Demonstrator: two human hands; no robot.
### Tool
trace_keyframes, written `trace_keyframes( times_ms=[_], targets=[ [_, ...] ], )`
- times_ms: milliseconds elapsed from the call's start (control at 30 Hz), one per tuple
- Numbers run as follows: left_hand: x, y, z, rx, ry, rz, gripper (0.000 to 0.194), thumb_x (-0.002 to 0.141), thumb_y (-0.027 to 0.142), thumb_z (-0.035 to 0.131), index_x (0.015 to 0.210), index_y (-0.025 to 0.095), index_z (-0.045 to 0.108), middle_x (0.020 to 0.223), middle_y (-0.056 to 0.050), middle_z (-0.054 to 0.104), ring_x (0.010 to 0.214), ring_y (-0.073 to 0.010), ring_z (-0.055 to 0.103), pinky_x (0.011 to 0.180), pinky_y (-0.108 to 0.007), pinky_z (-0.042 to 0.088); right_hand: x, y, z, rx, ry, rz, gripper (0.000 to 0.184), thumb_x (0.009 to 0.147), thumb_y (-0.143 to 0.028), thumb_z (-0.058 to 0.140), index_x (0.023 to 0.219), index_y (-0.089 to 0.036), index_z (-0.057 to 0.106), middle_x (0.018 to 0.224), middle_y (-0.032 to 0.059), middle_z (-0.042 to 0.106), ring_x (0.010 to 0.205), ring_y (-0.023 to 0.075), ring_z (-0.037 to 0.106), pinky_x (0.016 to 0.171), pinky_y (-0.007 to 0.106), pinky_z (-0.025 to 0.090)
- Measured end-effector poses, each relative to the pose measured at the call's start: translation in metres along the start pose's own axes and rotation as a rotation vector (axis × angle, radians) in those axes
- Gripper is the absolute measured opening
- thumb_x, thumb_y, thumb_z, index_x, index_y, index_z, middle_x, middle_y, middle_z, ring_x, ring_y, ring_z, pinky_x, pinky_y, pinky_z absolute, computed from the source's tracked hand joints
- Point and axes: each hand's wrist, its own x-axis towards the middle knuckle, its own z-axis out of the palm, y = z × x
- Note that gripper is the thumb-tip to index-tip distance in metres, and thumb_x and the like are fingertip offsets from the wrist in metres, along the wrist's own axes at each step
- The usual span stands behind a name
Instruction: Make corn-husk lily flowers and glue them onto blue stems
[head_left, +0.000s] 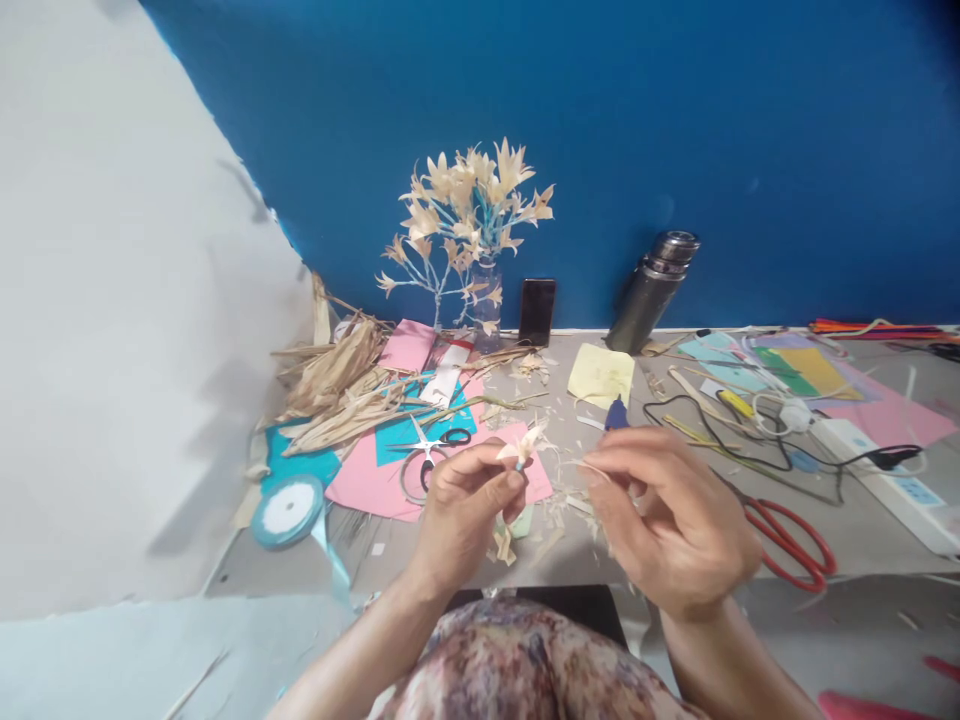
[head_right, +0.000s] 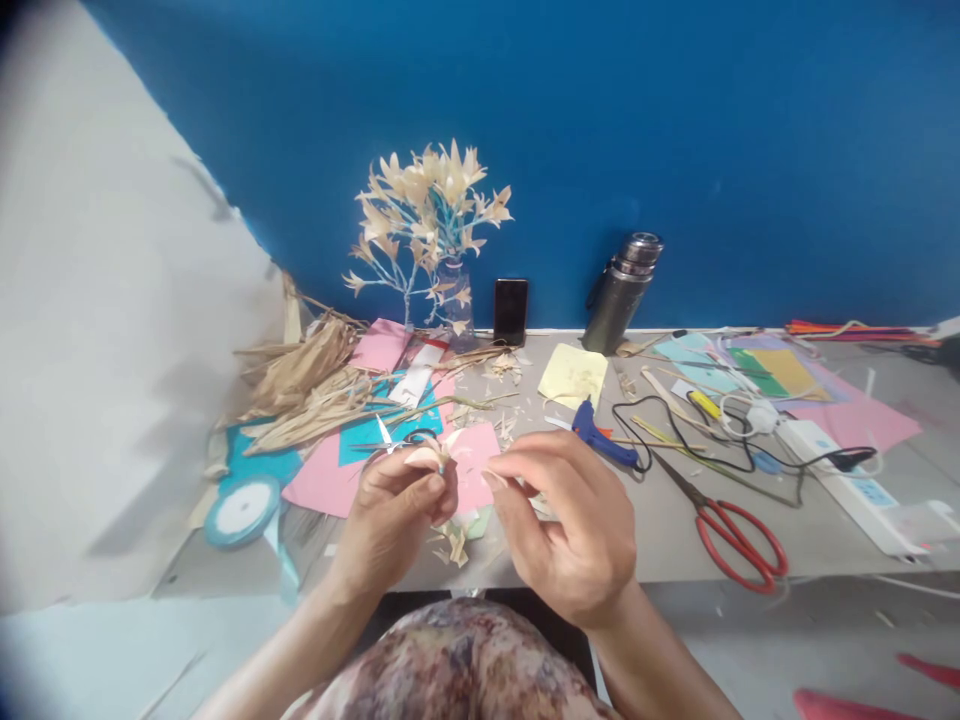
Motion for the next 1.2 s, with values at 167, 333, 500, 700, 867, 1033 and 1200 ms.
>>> trace_keyframes(
  times_ms=[167, 333, 500, 700, 867, 1033, 1200],
  targets=[
    [0.001, 0.019, 0.004, 0.24, -0.074, 0.287, 0.007, 0.084, 0.02, 0.078, 0.086, 0.025, 0.082, 0.075, -0.001, 0.065, 0.068, -0.0113, 0.06, 0.061, -0.024, 0.048, 0.002, -0.001, -0.004, 0.007, 0.092, -0.026, 0.015, 0.083, -0.005, 0.072, 0.092, -0.016, 0.071, 0.081, 0.0038, 0.071, 0.074, 0.0184, 0.068, 0.057, 0.029, 0.054],
    [0.004, 0.025, 0.006, 0.412, -0.101, 0.513, 0.015, 0.085, 0.017, 0.077, 0.094, 0.027, 0.083, 0.083, -0.004, 0.07, 0.078, -0.014, 0.064, 0.07, -0.025, 0.051, 0.003, -0.001, -0.007, 0.034, 0.114, -0.117, 0.02, 0.081, -0.002, 0.07, 0.096, -0.016, 0.073, 0.081, 0.0036, 0.072, 0.074, 0.0197, 0.069, 0.061, 0.033, 0.057],
    [0.006, 0.014, 0.001, 0.521, -0.088, 0.64, 0.022, 0.085, 0.01, 0.074, 0.097, 0.027, 0.082, 0.087, -0.005, 0.07, 0.081, -0.0166, 0.067, 0.073, -0.029, 0.054, 0.004, 0.0, -0.009, 0.035, 0.128, -0.094, 0.02, 0.084, -0.006, 0.071, 0.097, -0.02, 0.073, 0.081, 0.0021, 0.072, 0.073, 0.0195, 0.069, 0.061, 0.033, 0.057],
    [0.008, 0.009, -0.002, 0.707, -0.022, 0.796, 0.03, 0.083, 0.0, 0.07, 0.099, 0.025, 0.078, 0.086, -0.003, 0.069, 0.08, -0.0158, 0.067, 0.072, -0.029, 0.056, 0.005, -0.009, -0.01, 0.098, 0.028, 0.135, 0.014, 0.085, -0.007, 0.07, 0.091, -0.019, 0.07, 0.085, 0.003, 0.07, 0.076, 0.0187, 0.066, 0.06, 0.032, 0.049],
    [0.008, 0.008, 0.004, 0.875, 0.101, 0.785, 0.023, 0.081, 0.001, 0.072, 0.09, 0.022, 0.075, 0.081, -0.001, 0.071, 0.079, -0.0141, 0.067, 0.071, -0.026, 0.054, 0.005, -0.016, -0.007, 0.042, -0.031, 0.215, 0.009, 0.087, -0.01, 0.067, 0.087, -0.019, 0.066, 0.09, 0.0044, 0.069, 0.08, 0.0191, 0.065, 0.061, 0.031, 0.047],
    [0.003, 0.005, 0.01, 0.771, 0.09, 0.471, 0.009, 0.084, 0.011, 0.073, 0.084, 0.02, 0.075, 0.08, -0.003, 0.069, 0.074, -0.0146, 0.064, 0.06, -0.024, 0.053, 0.004, -0.014, 0.001, -0.118, -0.019, 0.075, 0.013, 0.086, -0.007, 0.066, 0.094, -0.019, 0.066, 0.096, 0.0074, 0.07, 0.084, 0.0206, 0.066, 0.072, 0.036, 0.053],
    [0.003, 0.003, 0.011, 0.619, 0.088, 0.24, 0.006, 0.082, 0.016, 0.074, 0.085, 0.019, 0.078, 0.082, -0.004, 0.067, 0.07, -0.0138, 0.062, 0.056, -0.023, 0.051, 0.005, -0.006, 0.007, -0.193, -0.08, 0.025, 0.014, 0.087, -0.007, 0.064, 0.092, -0.02, 0.066, 0.096, 0.0082, 0.07, 0.087, 0.0227, 0.066, 0.077, 0.039, 0.053]
  ],
)
